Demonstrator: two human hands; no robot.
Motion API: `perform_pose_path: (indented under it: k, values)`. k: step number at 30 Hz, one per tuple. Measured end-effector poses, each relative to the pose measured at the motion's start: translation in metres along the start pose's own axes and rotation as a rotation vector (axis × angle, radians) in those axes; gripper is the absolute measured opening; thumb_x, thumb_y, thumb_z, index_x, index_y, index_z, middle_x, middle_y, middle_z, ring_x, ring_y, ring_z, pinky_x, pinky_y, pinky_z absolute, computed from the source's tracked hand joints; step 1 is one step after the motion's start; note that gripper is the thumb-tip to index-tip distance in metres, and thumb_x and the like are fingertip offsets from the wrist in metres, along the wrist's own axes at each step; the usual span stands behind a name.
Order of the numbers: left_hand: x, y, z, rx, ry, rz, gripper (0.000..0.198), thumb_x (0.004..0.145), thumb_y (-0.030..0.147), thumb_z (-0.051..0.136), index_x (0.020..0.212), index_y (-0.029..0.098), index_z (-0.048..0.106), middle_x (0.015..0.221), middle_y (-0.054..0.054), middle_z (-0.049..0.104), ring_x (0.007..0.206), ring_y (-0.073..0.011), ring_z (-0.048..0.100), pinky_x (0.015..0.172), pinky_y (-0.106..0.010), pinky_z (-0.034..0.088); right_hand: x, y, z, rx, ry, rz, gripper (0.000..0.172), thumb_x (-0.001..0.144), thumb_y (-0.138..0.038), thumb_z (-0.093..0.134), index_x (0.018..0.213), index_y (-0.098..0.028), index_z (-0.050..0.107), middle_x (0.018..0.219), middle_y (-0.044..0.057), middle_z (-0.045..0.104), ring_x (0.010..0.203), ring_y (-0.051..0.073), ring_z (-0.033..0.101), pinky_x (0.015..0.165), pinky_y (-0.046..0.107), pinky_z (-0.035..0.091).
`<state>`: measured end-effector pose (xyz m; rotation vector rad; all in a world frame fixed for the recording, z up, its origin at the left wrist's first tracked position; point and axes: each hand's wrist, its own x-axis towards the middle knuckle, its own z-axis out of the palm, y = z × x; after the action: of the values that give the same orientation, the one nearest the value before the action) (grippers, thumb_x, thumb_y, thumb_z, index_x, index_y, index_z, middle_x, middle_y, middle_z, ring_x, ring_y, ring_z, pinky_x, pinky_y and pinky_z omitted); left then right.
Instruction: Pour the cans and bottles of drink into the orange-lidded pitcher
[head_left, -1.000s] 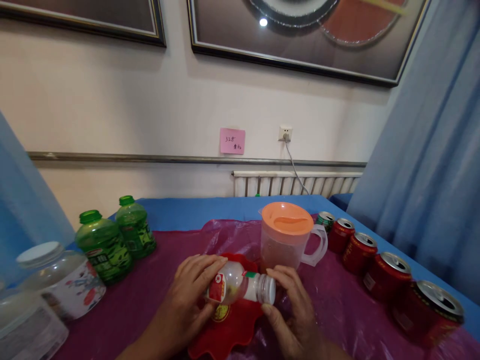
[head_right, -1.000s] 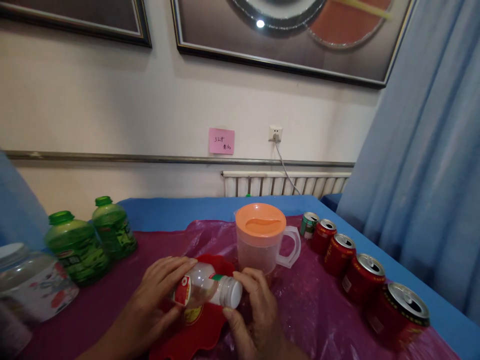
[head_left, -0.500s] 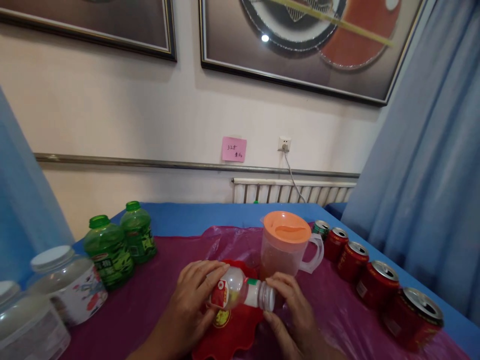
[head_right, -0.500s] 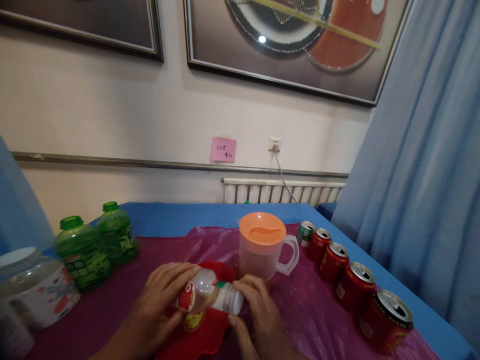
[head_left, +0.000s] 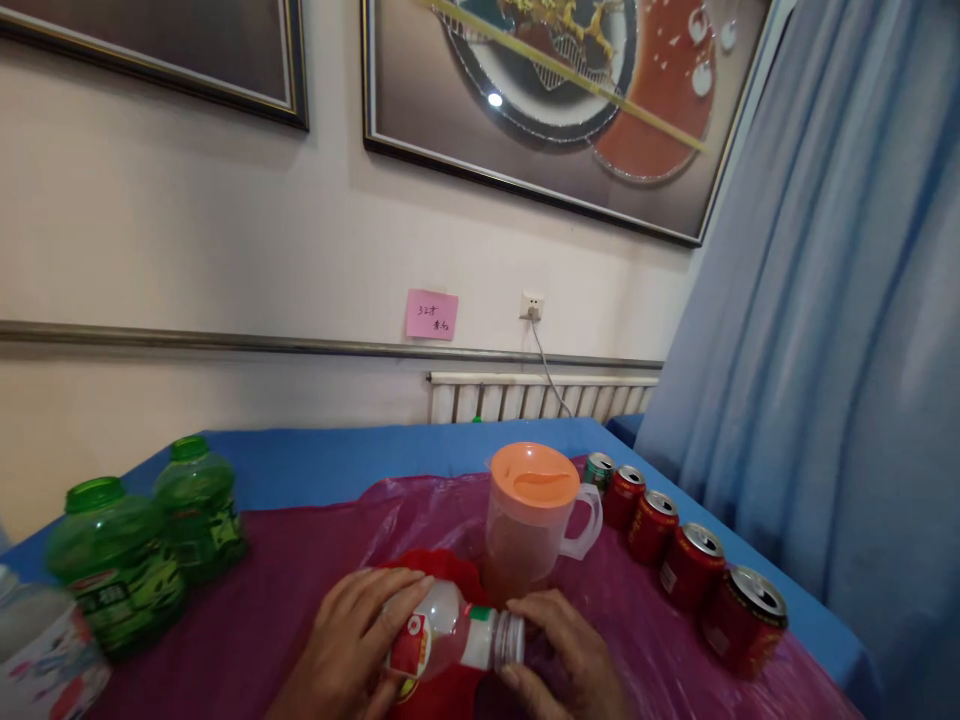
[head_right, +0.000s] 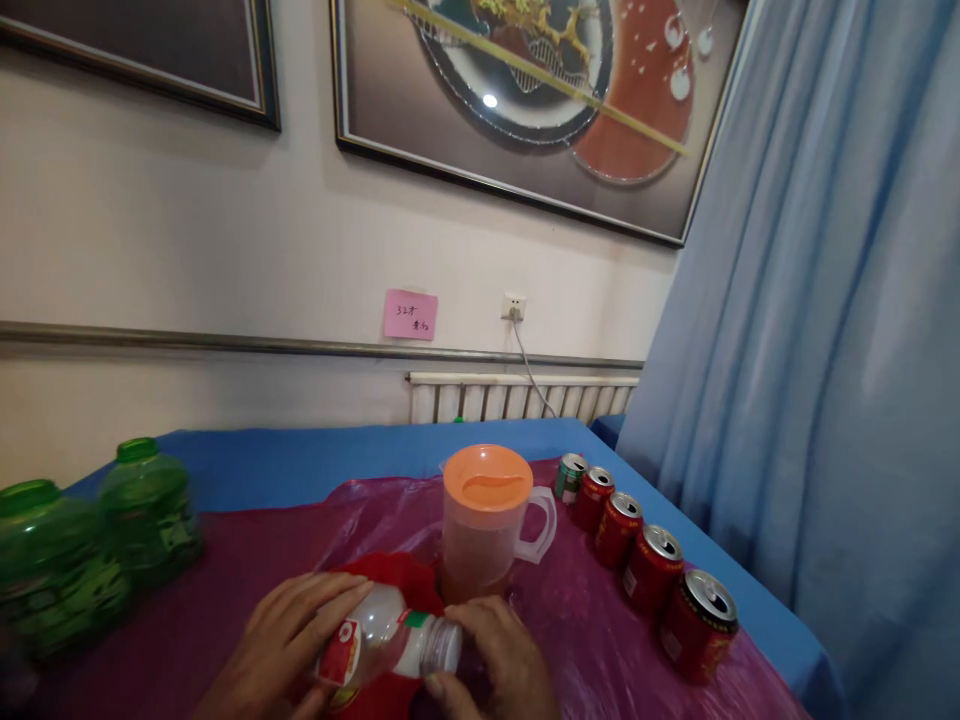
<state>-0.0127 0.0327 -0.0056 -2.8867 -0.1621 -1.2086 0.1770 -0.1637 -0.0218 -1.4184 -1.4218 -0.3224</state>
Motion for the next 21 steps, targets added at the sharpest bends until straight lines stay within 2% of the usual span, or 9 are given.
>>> perform_pose_path:
  k: [4, 6, 8, 12, 16, 19, 21]
  values:
    - [-0.001, -0.002, 0.000, 0.012, -0.083, 0.049, 0.066, 0.076, 0.012, 0.057, 0.139, 0.031, 0.052, 0.126, -0.005, 0.070, 0.116, -0.0264, 0.064, 0.104, -0.043, 0.047, -0.010, 0.002, -0.013, -0.134, -0.023, -0.026, 0.031, 0.094, -0.040, 0.058, 0.121, -0.026, 0.061, 0.107, 0.009, 0.073, 0.097, 0.024, 0.072, 0.080, 0.031, 0.061]
    - [-0.001, -0.001, 0.002, 0.004, -0.067, 0.015, 0.066, 0.077, 0.013, 0.056, 0.141, 0.029, 0.050, 0.127, -0.006, 0.069, 0.116, -0.0268, 0.064, 0.104, -0.044, 0.047, -0.013, 0.003, -0.022, -0.171, -0.037, -0.020, 0.032, 0.092, -0.037, 0.061, 0.122, -0.026, 0.060, 0.110, 0.009, 0.073, 0.101, 0.025, 0.072, 0.083, 0.032, 0.061]
    - [-0.002, 0.001, 0.003, -0.017, -0.019, -0.052, 0.063, 0.081, 0.017, 0.056, 0.142, 0.028, 0.047, 0.128, -0.008, 0.068, 0.117, -0.0279, 0.063, 0.105, -0.047, 0.047, -0.016, 0.003, -0.030, -0.167, -0.025, 0.023, 0.032, 0.092, -0.034, 0.062, 0.122, -0.025, 0.059, 0.110, 0.009, 0.073, 0.101, 0.024, 0.072, 0.083, 0.031, 0.061]
    - [-0.001, 0.004, 0.005, -0.071, 0.063, -0.201, 0.053, 0.086, 0.034, 0.063, 0.137, 0.028, 0.050, 0.126, -0.008, 0.069, 0.115, -0.0294, 0.064, 0.102, -0.049, 0.050, -0.029, 0.006, -0.036, -0.058, -0.019, 0.163, 0.026, 0.095, -0.029, 0.058, 0.121, -0.026, 0.058, 0.101, 0.005, 0.072, 0.084, 0.017, 0.072, 0.070, 0.022, 0.059]
    - [0.000, 0.003, 0.003, -0.164, 0.139, -0.346, 0.059, 0.081, 0.057, 0.071, 0.130, 0.030, 0.056, 0.126, -0.008, 0.068, 0.115, -0.0307, 0.064, 0.098, -0.049, 0.055, -0.048, 0.013, -0.031, -0.025, -0.103, 0.184, 0.024, 0.093, -0.025, 0.057, 0.116, -0.026, 0.058, 0.095, 0.002, 0.071, 0.081, 0.016, 0.071, 0.071, 0.023, 0.058]
    - [-0.002, 0.000, 0.003, -0.294, 0.125, -0.488, 0.062, 0.078, 0.060, 0.073, 0.130, 0.029, 0.057, 0.125, -0.009, 0.069, 0.110, -0.0308, 0.068, 0.094, -0.048, 0.058, -0.057, 0.018, -0.028, -0.060, -0.212, 0.227, 0.015, 0.086, -0.023, 0.062, 0.101, -0.025, 0.059, 0.084, 0.000, 0.070, 0.072, 0.016, 0.069, 0.066, 0.024, 0.056]
    - [-0.003, -0.002, 0.004, -0.403, 0.105, -0.617, 0.066, 0.076, 0.061, 0.073, 0.130, 0.025, 0.058, 0.123, -0.010, 0.071, 0.106, -0.0316, 0.071, 0.090, -0.047, 0.060, -0.060, 0.021, -0.027, -0.120, -0.289, 0.245, 0.017, 0.080, -0.021, 0.068, 0.094, -0.025, 0.059, 0.081, -0.001, 0.071, 0.070, 0.017, 0.068, 0.063, 0.024, 0.054]
